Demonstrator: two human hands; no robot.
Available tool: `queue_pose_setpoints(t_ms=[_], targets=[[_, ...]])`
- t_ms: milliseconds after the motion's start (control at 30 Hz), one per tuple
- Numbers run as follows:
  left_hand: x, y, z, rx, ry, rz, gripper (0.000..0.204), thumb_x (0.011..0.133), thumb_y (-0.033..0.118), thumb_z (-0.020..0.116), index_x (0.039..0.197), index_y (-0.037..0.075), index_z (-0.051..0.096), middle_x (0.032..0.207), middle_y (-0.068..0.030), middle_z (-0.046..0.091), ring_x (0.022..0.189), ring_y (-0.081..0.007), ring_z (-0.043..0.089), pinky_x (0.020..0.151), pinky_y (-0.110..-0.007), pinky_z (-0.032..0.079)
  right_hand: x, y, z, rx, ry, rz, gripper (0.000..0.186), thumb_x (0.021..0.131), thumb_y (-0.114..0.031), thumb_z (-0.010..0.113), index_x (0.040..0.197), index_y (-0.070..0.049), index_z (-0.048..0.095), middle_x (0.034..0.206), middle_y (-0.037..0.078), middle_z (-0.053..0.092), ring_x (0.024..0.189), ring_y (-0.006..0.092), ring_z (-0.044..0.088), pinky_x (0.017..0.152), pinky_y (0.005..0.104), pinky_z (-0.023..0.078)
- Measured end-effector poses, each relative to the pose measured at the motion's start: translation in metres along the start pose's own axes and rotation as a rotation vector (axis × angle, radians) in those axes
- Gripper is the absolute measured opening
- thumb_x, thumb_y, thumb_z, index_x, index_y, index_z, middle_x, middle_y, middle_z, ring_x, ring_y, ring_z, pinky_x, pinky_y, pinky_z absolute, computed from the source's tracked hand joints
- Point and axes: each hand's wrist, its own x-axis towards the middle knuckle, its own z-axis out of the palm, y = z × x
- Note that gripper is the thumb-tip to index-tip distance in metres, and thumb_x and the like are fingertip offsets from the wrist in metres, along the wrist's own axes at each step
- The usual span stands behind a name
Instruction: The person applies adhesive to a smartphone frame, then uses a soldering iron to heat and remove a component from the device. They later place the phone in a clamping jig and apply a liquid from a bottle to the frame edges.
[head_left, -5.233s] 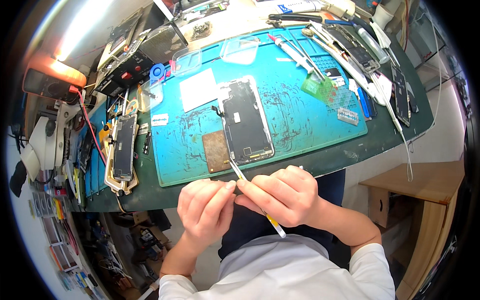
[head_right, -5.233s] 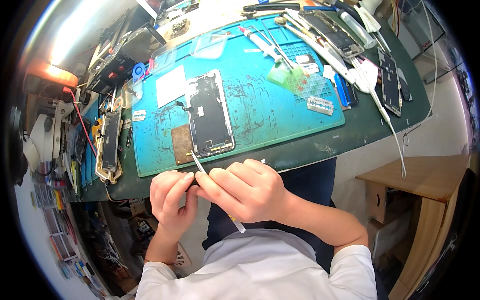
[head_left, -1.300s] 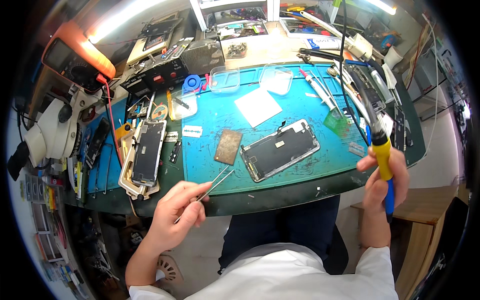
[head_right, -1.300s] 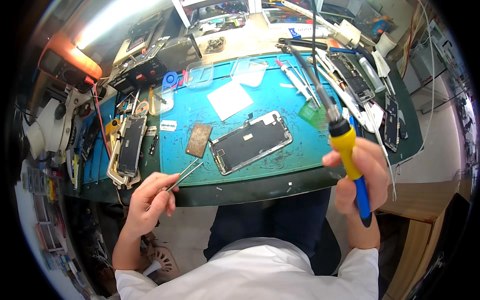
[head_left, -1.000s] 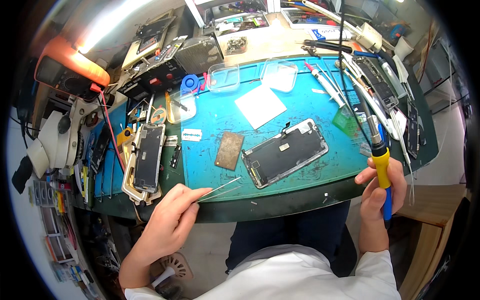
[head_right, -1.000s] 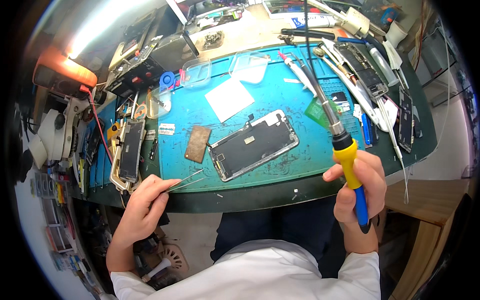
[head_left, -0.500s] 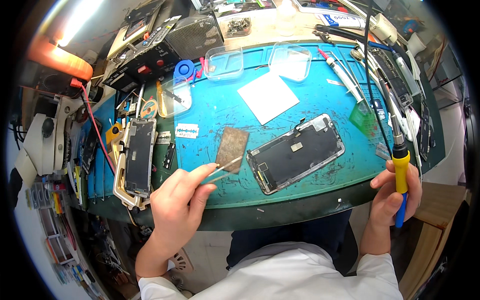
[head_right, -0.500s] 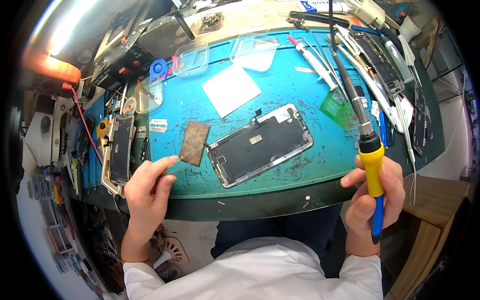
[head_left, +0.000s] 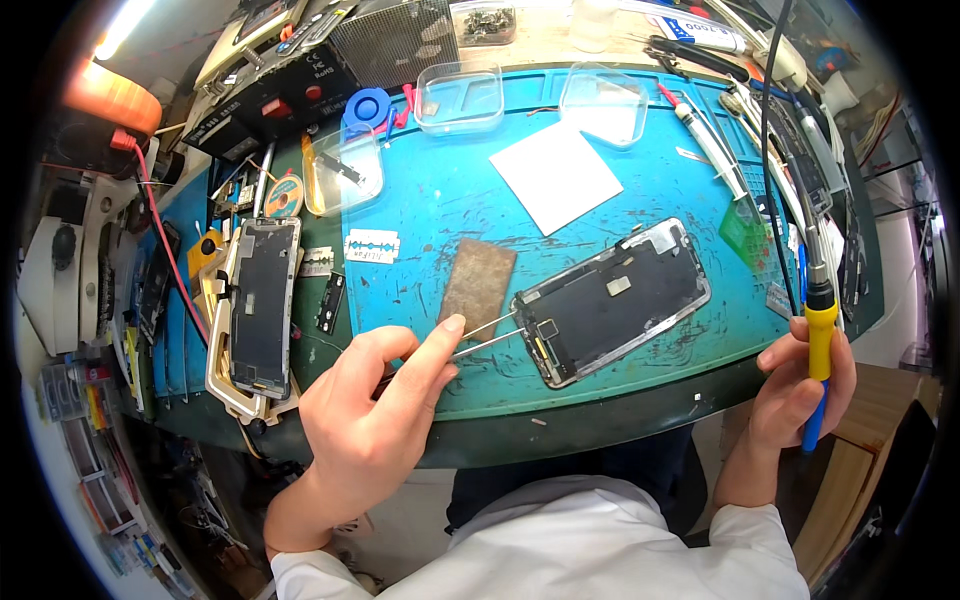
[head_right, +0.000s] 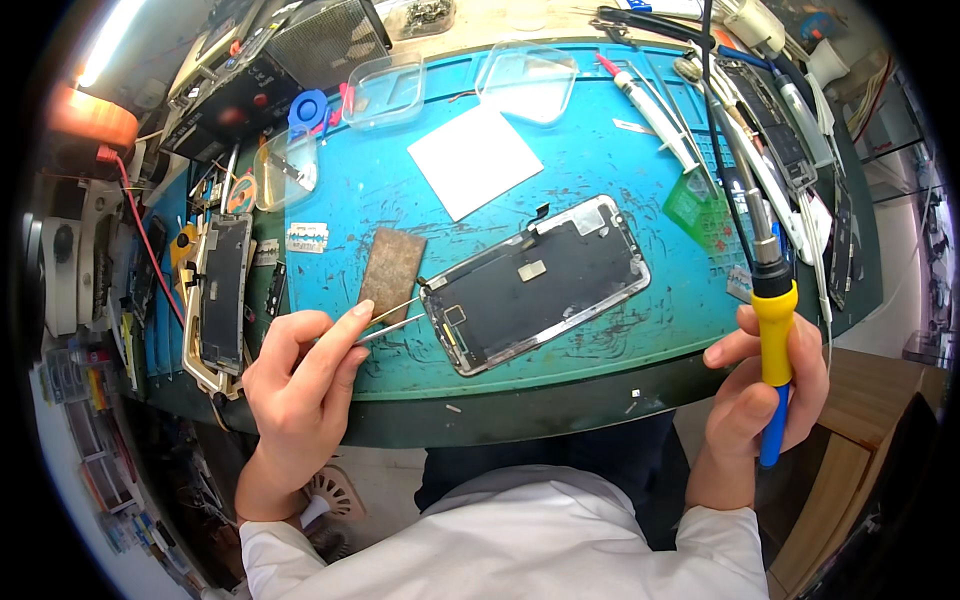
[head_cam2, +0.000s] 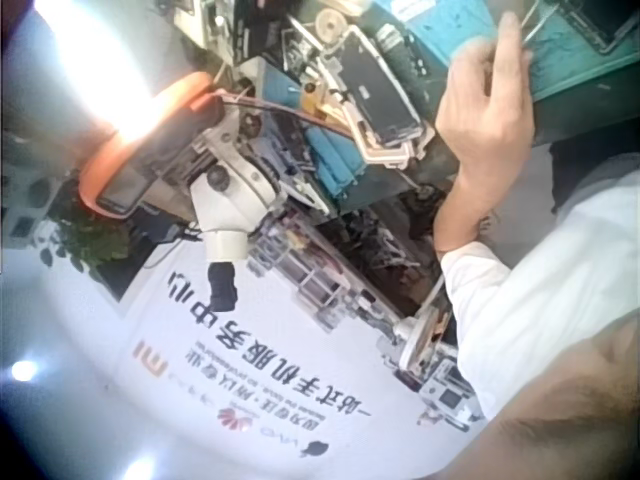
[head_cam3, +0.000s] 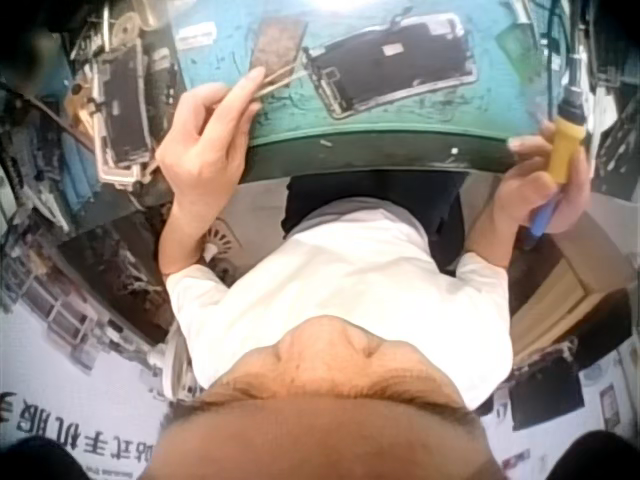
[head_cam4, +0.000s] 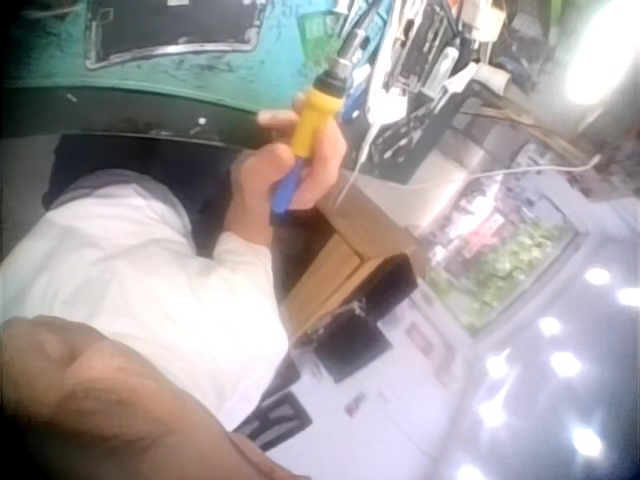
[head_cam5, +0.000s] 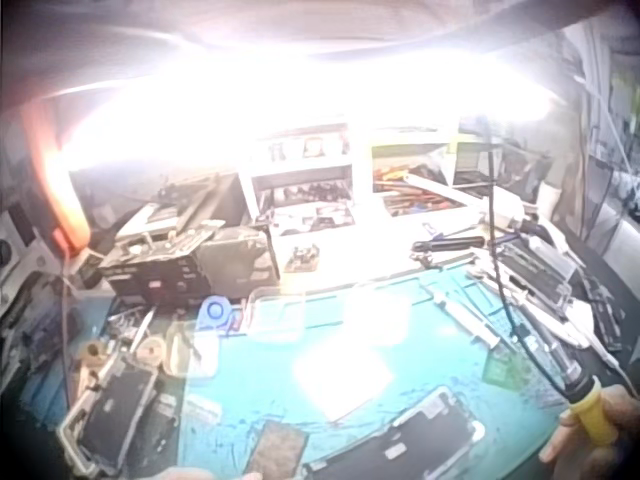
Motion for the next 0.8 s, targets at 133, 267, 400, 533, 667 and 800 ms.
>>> queue_pose_setpoints(t_ms=[133, 267, 400, 533, 667, 800], targets=[[-0.0007, -0.0006, 0.0016, 0.035, 0.006, -0.003, 0.05, 0.073, 0.002, 0.088, 0.122, 0.009, 0.08, 0.089, -0.0036, 0.06, 0.066, -0.0163, 0.059, 0.052, -0.029, 0.047, 0.0017, 0.0001, 0.0012, -0.049, 0.011, -0.021, 0.059, 0.112, -0.049, 0.051, 0.147, -0.002, 0.049, 0.112, 0.026, 0.071, 0.068, 0.016, 0.065, 0.081, 0.0344, 0.053], [-0.0011, -0.0007, 0.0045, 0.059, 0.027, -0.001, 0.049, 0.073, 0.003, 0.087, 0.121, 0.009, 0.08, 0.088, -0.0028, 0.059, 0.066, -0.0154, 0.059, 0.051, -0.028, 0.046, 0.0, -0.0009, 0.001, -0.029, 0.031, -0.027, 0.059, 0.112, -0.05, 0.05, 0.146, -0.001, 0.049, 0.111, 0.025, 0.07, 0.066, 0.0165, 0.064, 0.076, 0.0332, 0.053], [-0.0006, -0.0025, 0.0058, 0.054, 0.036, 0.011, 0.05, 0.072, 0.005, 0.087, 0.121, 0.01, 0.08, 0.088, -0.0022, 0.059, 0.065, -0.0144, 0.058, 0.049, -0.028, 0.045, -0.0012, 0.0005, 0.0022, -0.001, 0.056, -0.045, 0.06, 0.112, -0.05, 0.05, 0.147, -0.001, 0.048, 0.112, 0.026, 0.069, 0.065, 0.0167, 0.064, 0.07, 0.0303, 0.053], [-0.002, -0.0037, 0.0079, 0.068, 0.055, 0.014, 0.049, 0.072, 0.006, 0.085, 0.121, 0.01, 0.08, 0.089, -0.0016, 0.058, 0.065, -0.0136, 0.058, 0.049, -0.027, 0.044, -0.0018, 0.0033, 0.0023, -0.013, 0.083, -0.058, 0.06, 0.112, -0.05, 0.05, 0.147, -0.001, 0.048, 0.113, 0.026, 0.068, 0.064, 0.0168, 0.063, 0.066, 0.0288, 0.053], [-0.0018, -0.0032, 0.0068, 0.073, 0.052, 0.019, 0.047, 0.075, 0.007, 0.083, 0.121, 0.01, 0.08, 0.09, -0.0011, 0.058, 0.065, -0.0127, 0.057, 0.048, -0.027, 0.041, -0.0011, 0.0035, 0.0007, -0.026, 0.081, -0.062, 0.059, 0.112, -0.049, 0.05, 0.147, -0.001, 0.048, 0.113, 0.025, 0.068, 0.063, 0.0168, 0.063, 0.066, 0.0288, 0.053], [-0.0031, -0.0046, 0.0077, 0.073, 0.055, 0.024, 0.046, 0.076, 0.007, 0.082, 0.121, 0.01, 0.08, 0.09, -0.0008, 0.058, 0.066, -0.0122, 0.058, 0.048, -0.027, 0.04, -0.0025, 0.0061, -0.0012, -0.001, 0.068, -0.081, 0.062, 0.112, -0.047, 0.05, 0.15, 0.001, 0.048, 0.119, 0.028, 0.069, 0.066, 0.0167, 0.062, 0.07, 0.0285, 0.051]])
